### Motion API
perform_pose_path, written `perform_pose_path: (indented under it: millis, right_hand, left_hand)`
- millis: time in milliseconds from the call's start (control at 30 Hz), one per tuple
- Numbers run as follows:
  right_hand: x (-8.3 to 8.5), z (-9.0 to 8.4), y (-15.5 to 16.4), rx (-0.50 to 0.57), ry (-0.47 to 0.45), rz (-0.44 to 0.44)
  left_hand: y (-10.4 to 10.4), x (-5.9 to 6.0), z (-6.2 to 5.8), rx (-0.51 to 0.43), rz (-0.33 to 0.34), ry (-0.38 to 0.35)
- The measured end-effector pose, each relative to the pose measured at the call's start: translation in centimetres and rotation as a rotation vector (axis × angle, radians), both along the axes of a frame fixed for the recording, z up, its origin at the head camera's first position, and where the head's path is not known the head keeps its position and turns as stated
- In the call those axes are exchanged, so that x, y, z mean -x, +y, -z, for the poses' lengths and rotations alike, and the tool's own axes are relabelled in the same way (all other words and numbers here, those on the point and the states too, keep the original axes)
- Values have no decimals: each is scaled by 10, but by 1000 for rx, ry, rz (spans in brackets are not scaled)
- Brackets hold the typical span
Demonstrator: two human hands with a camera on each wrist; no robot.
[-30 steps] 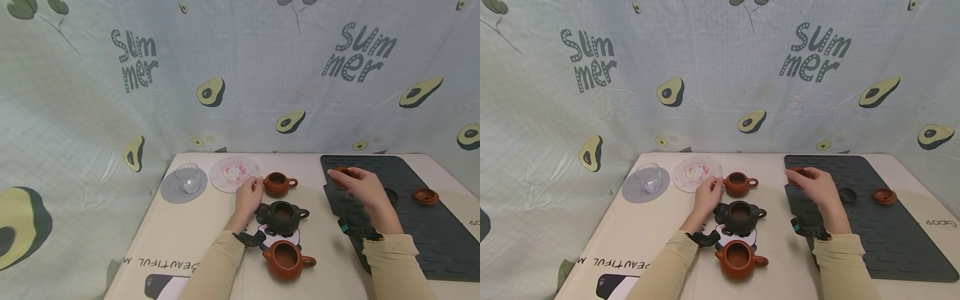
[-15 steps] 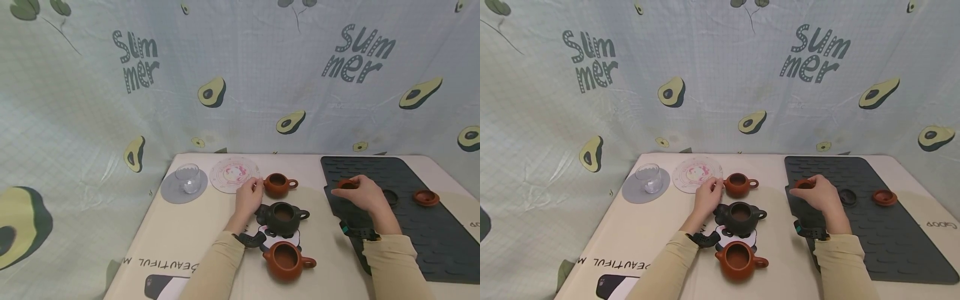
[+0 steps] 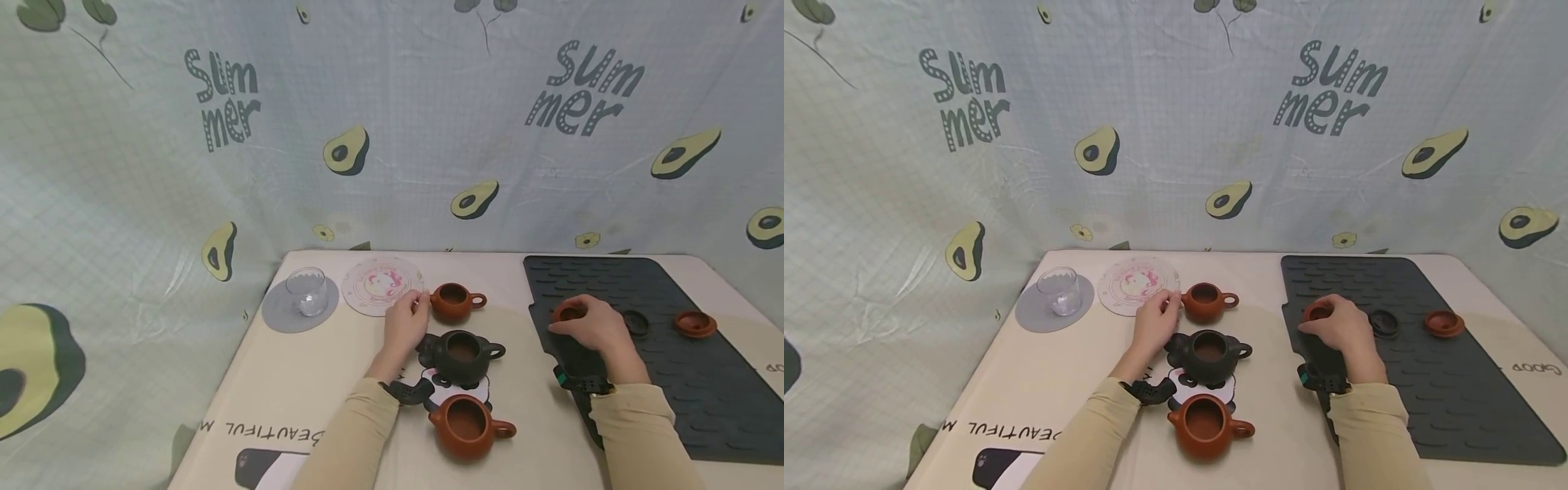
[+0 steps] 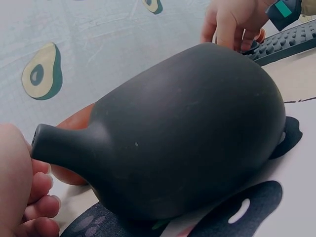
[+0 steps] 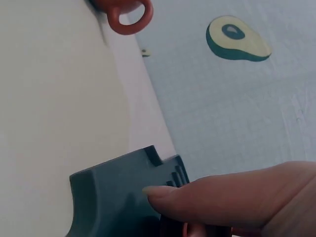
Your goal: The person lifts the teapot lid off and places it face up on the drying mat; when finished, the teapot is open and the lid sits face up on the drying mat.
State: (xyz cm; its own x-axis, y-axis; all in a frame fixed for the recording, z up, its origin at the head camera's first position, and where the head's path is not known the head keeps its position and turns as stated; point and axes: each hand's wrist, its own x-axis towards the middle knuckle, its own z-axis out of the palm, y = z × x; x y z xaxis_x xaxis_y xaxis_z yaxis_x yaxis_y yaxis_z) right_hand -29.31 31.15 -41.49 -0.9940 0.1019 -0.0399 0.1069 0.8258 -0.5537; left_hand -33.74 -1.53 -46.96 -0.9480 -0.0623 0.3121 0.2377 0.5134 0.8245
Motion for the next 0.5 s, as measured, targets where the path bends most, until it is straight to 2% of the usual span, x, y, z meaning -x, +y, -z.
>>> perform_pose_path:
  millis: [500]
  right_hand:
    - [1, 7, 3, 10, -13, 4]
  left_hand:
    - [-1, -2, 0, 2, 4, -6]
